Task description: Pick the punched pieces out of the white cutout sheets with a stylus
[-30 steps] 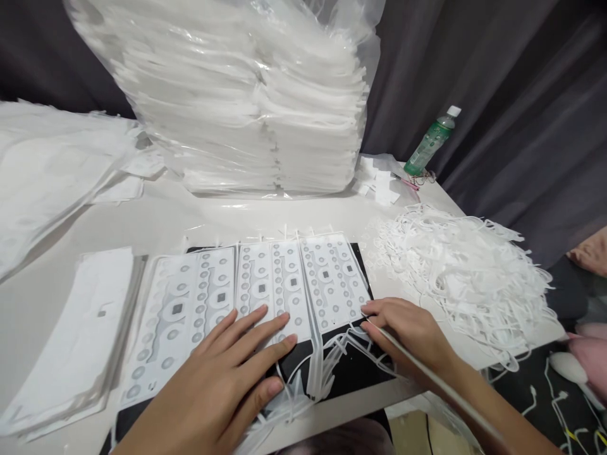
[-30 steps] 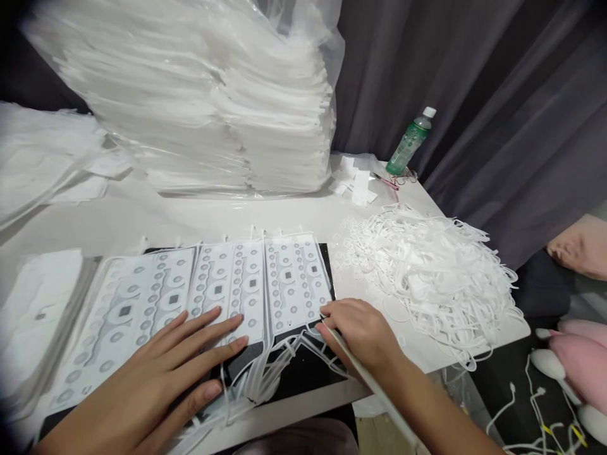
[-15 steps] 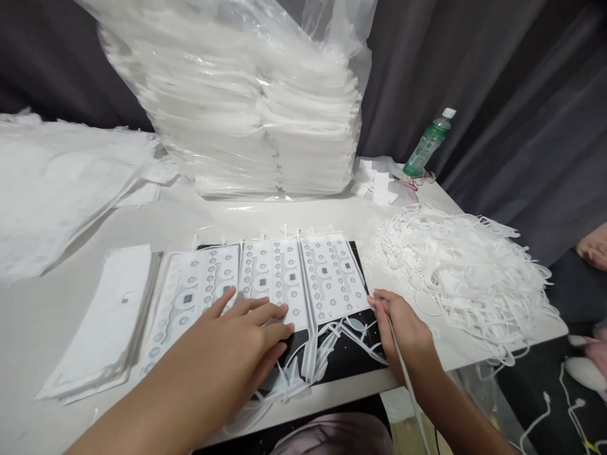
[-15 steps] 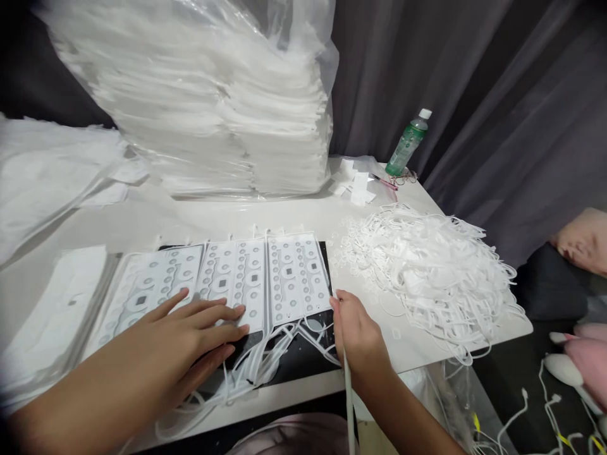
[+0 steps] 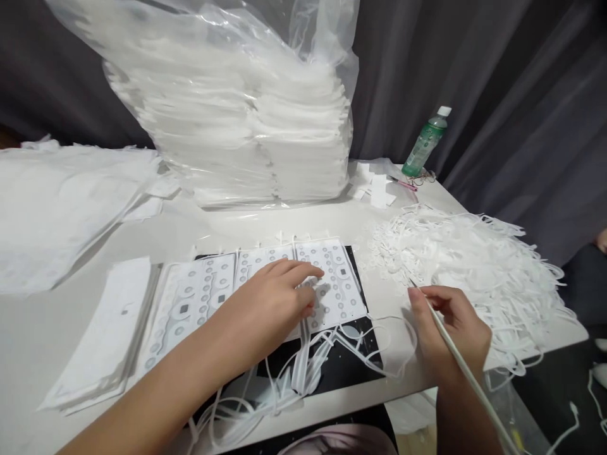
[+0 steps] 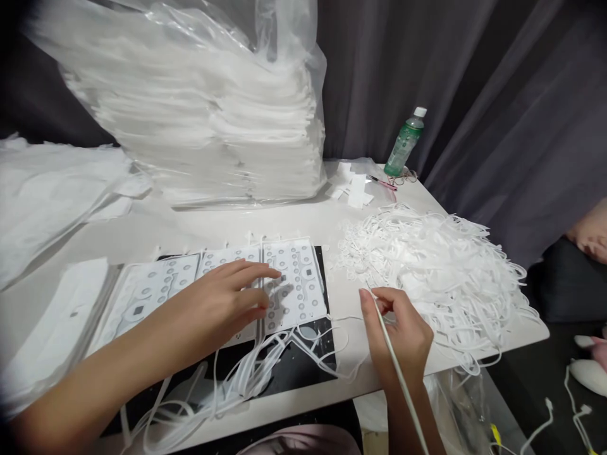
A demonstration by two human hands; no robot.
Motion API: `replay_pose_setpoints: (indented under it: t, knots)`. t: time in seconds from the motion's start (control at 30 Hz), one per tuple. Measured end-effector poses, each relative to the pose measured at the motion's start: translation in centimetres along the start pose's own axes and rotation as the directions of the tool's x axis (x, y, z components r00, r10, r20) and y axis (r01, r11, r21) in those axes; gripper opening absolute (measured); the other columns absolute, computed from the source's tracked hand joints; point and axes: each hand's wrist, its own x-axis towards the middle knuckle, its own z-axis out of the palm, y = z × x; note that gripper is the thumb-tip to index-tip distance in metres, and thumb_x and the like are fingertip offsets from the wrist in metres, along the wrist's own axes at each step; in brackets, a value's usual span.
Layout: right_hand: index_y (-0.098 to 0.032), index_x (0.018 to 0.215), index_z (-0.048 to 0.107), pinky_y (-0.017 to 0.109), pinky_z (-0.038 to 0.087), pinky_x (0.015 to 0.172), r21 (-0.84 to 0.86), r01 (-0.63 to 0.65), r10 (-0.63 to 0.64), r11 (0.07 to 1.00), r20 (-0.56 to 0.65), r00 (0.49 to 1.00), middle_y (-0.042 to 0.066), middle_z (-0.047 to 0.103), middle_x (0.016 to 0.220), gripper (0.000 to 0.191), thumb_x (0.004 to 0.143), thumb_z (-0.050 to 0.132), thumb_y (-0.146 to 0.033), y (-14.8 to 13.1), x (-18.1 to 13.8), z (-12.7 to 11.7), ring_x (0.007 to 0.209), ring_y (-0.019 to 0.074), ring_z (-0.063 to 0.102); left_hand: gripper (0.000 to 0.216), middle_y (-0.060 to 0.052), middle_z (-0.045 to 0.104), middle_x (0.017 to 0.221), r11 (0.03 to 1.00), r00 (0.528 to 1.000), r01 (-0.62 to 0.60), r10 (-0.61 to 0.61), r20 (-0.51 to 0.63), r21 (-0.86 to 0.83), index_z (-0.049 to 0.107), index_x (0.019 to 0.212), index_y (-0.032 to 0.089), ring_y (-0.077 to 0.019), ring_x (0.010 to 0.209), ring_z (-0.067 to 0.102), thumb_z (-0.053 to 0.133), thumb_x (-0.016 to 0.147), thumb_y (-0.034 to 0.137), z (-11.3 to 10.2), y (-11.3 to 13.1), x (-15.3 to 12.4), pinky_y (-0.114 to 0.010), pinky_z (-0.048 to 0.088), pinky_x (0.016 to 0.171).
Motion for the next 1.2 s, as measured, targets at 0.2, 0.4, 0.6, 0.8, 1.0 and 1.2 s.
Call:
replay_pose_setpoints:
  t: [0.2,0.4,0.6,0.8,1.0,1.2]
  knots:
    - [-0.018,0.077,0.062,0.023,0.038,0.045,-0.089,-0.078,0.085,0.993,0.071,0.994,-0.006,0.045,0.044,0.023,0.084,0.06,-0.039,0.0,0.4,0.3,0.039,0.0105,0.044,0.015,-0.007,0.058,0.126,0.989,0.997,-0.083,0.083,-0.007,-0.12,0.067,0.08,0.017,-0.0255,0.116,0.052,0.056,0.089,0.018,0.4,1.4,2.7,-0.04,0.047,0.093]
    - [-0.018,0.076,0.062,0.023,0.042,0.047,-0.071,0.05,-0.036,0.996,0.186,0.982,-0.003,0.053,0.05,0.021,0.086,0.058,-0.037,1.1,1.2,0.3,0.046,0.0125,0.052,0.041,-0.01,0.05,0.138,0.979,0.986,-0.066,0.094,0.139,-0.192,0.058,0.123,0.021,-0.0306,0.128,0.043,0.064,0.086,0.034,2.7,0.9,4.5,-0.048,0.038,0.104]
    - [-0.019,0.085,0.065,0.022,0.051,0.063,0.53,0.312,-0.604,0.789,0.57,0.558,0.003,0.069,0.075,0.015,0.088,0.061,-0.033,1.4,3.3,0.7,0.07,0.0141,0.065,0.052,-0.004,0.018,0.156,0.983,0.948,-0.077,0.123,0.292,-0.166,0.029,0.146,0.034,-0.0311,0.143,0.015,0.035,0.097,0.051,3.7,-0.9,2.7,-0.057,0.012,0.113]
    - [-0.021,0.081,0.068,0.02,0.052,0.065,0.556,0.215,-0.591,0.803,0.697,0.406,0.002,0.068,0.079,0.017,0.089,0.054,-0.027,1.1,2.6,2.5,0.071,0.0127,0.065,0.05,-0.002,0.019,0.155,0.974,0.954,-0.091,0.146,0.262,-0.21,0.032,0.144,0.038,-0.0313,0.142,0.017,0.041,0.096,0.048,3.6,-1.6,2.1,-0.056,0.01,0.114]
    - [-0.025,0.09,0.067,0.019,0.055,0.057,0.449,0.079,-0.422,0.89,0.746,0.516,-0.001,0.071,0.083,0.012,0.084,0.057,-0.019,1.6,1.7,3.6,0.07,0.0131,0.07,0.051,-0.001,0.018,0.155,0.976,0.952,-0.07,0.127,0.278,-0.206,0.031,0.144,0.038,-0.0305,0.142,0.017,0.04,0.096,0.048,3.6,-1.5,2.2,-0.056,0.01,0.114]
    - [-0.024,0.085,0.068,0.026,0.056,0.076,0.601,0.323,-0.68,0.732,0.611,0.405,0.002,0.073,0.099,0.013,0.085,0.058,-0.016,1.7,2.2,3.6,0.086,0.0146,0.067,0.051,-0.001,0.022,0.154,0.968,0.96,-0.066,0.127,0.25,-0.24,0.036,0.142,0.036,-0.0315,0.141,0.019,0.046,0.094,0.046,3.6,-1.4,2.2,-0.055,0.011,0.114]
